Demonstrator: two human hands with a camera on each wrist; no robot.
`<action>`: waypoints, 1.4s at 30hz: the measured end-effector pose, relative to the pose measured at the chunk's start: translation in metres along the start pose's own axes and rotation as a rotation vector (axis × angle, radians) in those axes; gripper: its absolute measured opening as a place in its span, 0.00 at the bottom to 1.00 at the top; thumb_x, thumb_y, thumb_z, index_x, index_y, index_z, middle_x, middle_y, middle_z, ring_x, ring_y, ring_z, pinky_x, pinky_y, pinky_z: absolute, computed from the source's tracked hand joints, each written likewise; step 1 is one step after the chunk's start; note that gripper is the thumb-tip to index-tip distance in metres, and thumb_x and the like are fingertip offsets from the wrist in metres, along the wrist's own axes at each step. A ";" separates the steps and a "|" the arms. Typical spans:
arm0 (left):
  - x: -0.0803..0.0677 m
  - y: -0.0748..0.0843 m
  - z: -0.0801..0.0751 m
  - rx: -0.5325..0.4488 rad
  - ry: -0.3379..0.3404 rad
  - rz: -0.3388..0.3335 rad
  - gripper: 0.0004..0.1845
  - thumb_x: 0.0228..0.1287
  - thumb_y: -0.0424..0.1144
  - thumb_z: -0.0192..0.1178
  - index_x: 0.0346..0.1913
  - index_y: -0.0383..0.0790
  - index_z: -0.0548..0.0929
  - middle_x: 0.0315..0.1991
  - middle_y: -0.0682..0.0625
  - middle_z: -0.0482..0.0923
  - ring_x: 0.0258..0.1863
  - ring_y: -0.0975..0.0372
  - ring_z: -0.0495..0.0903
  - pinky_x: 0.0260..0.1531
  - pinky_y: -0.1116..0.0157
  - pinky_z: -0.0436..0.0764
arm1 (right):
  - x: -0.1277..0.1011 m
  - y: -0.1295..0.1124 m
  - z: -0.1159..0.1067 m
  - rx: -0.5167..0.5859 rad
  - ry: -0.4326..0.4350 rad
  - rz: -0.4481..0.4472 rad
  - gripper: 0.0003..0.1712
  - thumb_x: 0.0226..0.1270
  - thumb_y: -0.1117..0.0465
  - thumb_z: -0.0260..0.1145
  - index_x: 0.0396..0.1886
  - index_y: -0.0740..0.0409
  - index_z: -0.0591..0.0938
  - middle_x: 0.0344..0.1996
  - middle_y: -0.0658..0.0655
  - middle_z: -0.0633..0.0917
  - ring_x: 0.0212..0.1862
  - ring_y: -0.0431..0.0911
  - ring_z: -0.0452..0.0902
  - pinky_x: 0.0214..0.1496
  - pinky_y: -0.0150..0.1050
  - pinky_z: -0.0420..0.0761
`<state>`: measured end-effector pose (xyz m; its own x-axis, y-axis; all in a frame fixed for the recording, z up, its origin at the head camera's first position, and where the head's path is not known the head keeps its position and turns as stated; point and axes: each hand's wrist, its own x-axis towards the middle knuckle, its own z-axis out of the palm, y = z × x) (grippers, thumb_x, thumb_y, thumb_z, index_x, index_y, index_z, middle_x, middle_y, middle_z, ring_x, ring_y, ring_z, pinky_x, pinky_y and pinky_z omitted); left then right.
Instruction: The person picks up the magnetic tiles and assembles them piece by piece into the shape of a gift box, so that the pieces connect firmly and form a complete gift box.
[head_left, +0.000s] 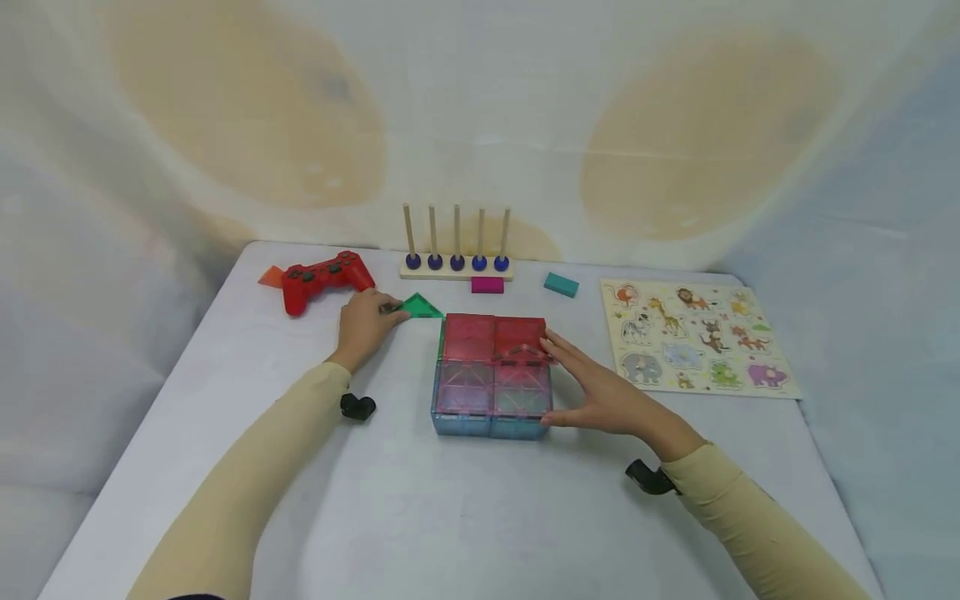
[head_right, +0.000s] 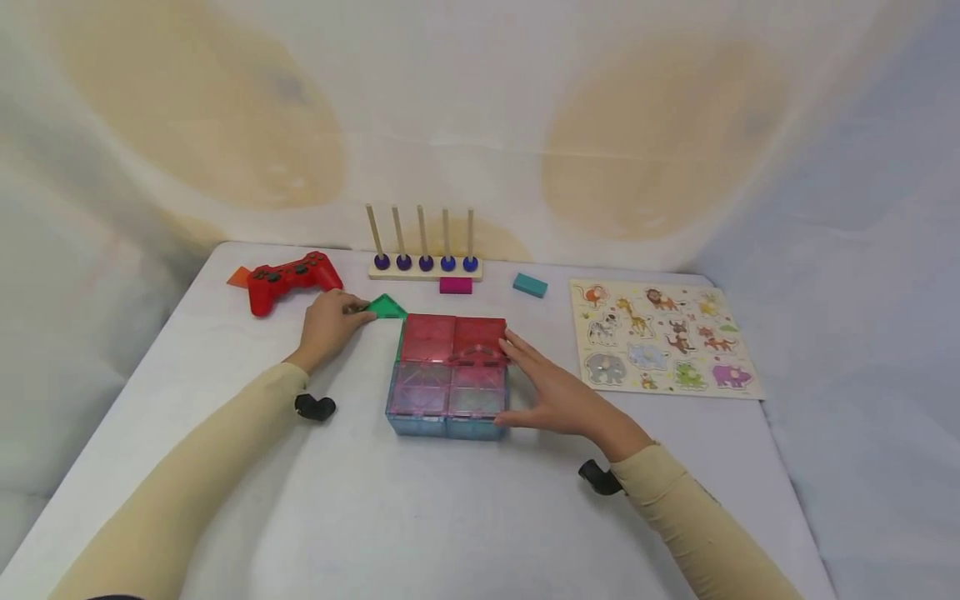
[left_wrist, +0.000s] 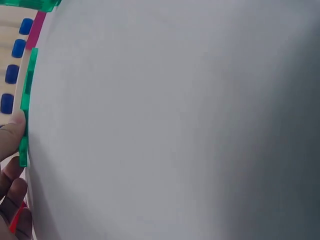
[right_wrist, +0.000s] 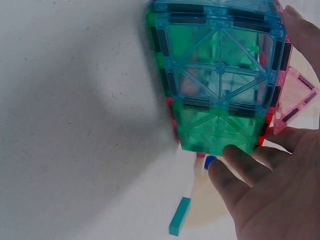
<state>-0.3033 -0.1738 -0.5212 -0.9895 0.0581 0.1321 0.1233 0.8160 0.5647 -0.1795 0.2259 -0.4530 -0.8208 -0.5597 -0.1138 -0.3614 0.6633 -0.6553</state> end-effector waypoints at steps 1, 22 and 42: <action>-0.004 -0.003 -0.004 -0.005 -0.008 -0.004 0.18 0.65 0.46 0.71 0.52 0.38 0.89 0.47 0.42 0.83 0.49 0.48 0.77 0.50 0.45 0.72 | 0.000 0.000 0.000 0.000 0.001 -0.001 0.67 0.53 0.33 0.77 0.84 0.44 0.49 0.82 0.42 0.42 0.82 0.50 0.44 0.74 0.60 0.62; -0.005 -0.006 -0.018 0.123 -0.211 0.014 0.30 0.68 0.51 0.68 0.69 0.43 0.78 0.48 0.39 0.73 0.46 0.50 0.70 0.47 0.50 0.71 | 0.001 -0.001 0.000 0.007 -0.002 -0.016 0.66 0.54 0.35 0.77 0.84 0.46 0.50 0.83 0.44 0.43 0.82 0.51 0.44 0.74 0.60 0.62; -0.021 -0.019 -0.033 -0.074 -0.199 0.045 0.16 0.73 0.43 0.63 0.56 0.38 0.83 0.46 0.44 0.84 0.45 0.52 0.79 0.51 0.52 0.79 | -0.001 -0.001 -0.001 0.013 0.003 -0.019 0.67 0.54 0.33 0.76 0.84 0.46 0.49 0.83 0.43 0.42 0.82 0.51 0.44 0.75 0.60 0.61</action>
<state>-0.2824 -0.2091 -0.5080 -0.9772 0.2122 -0.0012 0.1656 0.7662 0.6209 -0.1790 0.2259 -0.4516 -0.8149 -0.5711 -0.0990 -0.3716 0.6458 -0.6670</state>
